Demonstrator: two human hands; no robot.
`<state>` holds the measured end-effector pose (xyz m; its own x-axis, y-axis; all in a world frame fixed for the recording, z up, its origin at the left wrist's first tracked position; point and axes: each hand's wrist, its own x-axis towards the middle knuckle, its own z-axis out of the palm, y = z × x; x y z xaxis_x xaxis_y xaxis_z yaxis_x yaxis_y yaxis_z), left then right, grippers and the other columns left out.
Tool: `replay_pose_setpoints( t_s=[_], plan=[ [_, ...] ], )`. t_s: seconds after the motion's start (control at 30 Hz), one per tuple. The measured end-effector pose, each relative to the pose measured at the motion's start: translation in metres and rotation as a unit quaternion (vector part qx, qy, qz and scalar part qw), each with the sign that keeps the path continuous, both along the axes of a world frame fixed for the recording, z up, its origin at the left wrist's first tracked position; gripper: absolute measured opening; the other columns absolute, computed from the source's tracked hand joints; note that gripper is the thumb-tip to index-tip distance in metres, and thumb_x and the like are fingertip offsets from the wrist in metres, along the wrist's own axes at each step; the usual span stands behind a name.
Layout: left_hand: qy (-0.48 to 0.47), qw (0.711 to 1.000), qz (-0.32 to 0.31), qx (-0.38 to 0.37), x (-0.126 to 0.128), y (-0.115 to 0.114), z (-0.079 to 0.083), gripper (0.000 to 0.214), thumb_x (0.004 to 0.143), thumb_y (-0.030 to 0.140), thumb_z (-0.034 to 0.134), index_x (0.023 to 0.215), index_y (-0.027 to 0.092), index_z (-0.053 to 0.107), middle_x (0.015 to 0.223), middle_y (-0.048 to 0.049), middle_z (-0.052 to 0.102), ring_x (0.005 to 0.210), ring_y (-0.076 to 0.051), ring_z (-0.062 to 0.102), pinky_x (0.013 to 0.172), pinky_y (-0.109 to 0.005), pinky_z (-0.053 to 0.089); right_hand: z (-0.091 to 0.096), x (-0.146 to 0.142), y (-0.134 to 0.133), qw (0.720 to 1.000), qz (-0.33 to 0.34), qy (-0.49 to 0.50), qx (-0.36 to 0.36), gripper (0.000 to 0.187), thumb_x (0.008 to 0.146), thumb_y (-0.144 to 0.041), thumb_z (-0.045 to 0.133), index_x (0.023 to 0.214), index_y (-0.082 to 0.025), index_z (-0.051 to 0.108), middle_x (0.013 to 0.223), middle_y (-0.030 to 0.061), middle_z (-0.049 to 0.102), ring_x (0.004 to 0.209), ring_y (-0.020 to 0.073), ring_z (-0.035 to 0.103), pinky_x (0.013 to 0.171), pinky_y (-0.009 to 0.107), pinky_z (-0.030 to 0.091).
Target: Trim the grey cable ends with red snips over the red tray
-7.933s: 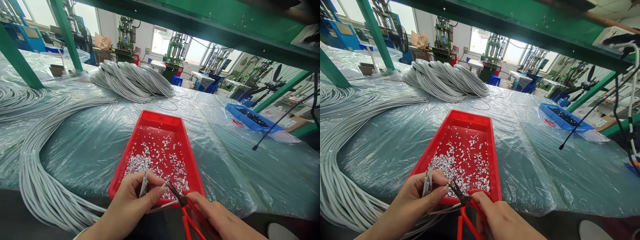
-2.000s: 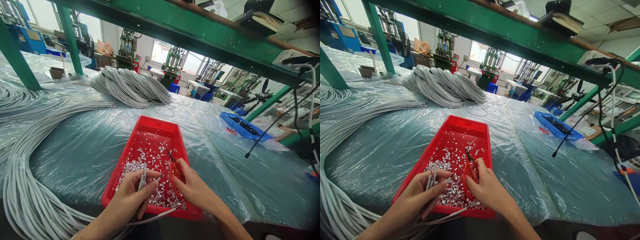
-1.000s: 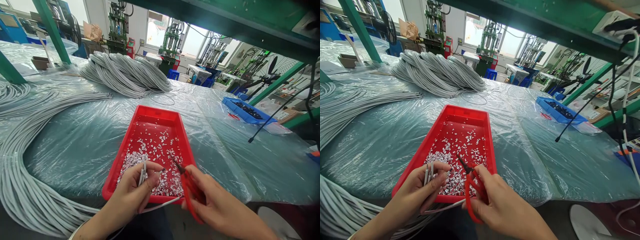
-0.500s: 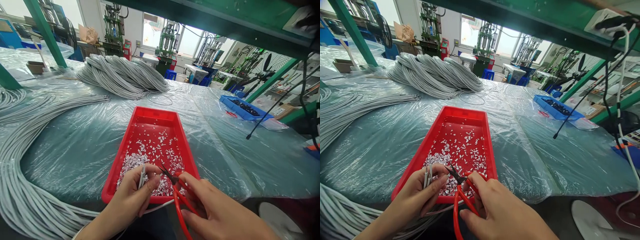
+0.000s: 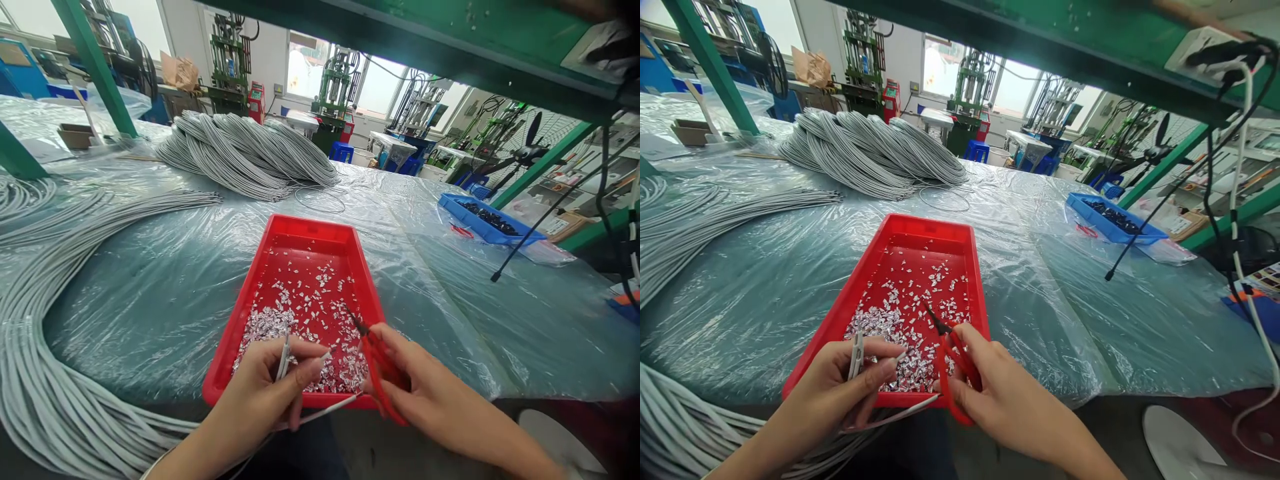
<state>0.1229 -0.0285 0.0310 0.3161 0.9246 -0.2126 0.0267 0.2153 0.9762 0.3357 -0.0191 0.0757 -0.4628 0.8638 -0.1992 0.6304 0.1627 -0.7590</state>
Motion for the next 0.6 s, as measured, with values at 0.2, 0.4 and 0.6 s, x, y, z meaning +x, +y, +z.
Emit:
replay_pose_setpoints(
  t_s=[0.2, 0.4, 0.6],
  plan=[
    [0.254, 0.932, -0.058, 0.254, -0.027, -0.009, -0.004, 0.02, 0.082, 0.025, 0.057, 0.064, 0.017, 0.062, 0.069, -0.0033, 0.062, 0.069, -0.017, 0.057, 0.063, -0.026, 0.041, -0.007, -0.003, 0.007, 0.982, -0.065, 0.179, -0.024, 0.019, 0.089, -0.036, 0.052, 0.101, -0.023, 0.045, 0.087, 0.0019, 0.055, 0.072, 0.016, 0.052, 0.068, 0.027, 0.048],
    [0.128, 0.977, -0.097, 0.139, -0.056, -0.021, 0.007, 0.025, 0.086, 0.036, 0.054, 0.069, 0.018, 0.059, 0.076, -0.0021, 0.063, 0.071, -0.015, 0.057, 0.065, -0.023, 0.042, -0.007, -0.003, 0.0, 0.976, -0.106, 0.187, -0.02, 0.028, 0.084, -0.047, 0.058, 0.095, -0.024, 0.047, 0.071, -0.003, 0.05, 0.07, 0.0162, 0.052, 0.065, 0.024, 0.048],
    [-0.18, 0.983, -0.025, -0.032, -0.037, -0.026, 0.004, 0.043, 0.087, 0.056, 0.038, 0.107, 0.022, 0.053, 0.035, 0.0117, 0.038, 0.025, -0.004, 0.022, 0.028, -0.014, 0.015, -0.01, 0.008, -0.021, 0.984, -0.134, 0.108, -0.048, 0.074, 0.075, -0.061, 0.057, 0.132, -0.019, 0.038, 0.124, 0.015, 0.052, 0.114, 0.033, 0.047, 0.096, 0.043, 0.039]
  ],
)
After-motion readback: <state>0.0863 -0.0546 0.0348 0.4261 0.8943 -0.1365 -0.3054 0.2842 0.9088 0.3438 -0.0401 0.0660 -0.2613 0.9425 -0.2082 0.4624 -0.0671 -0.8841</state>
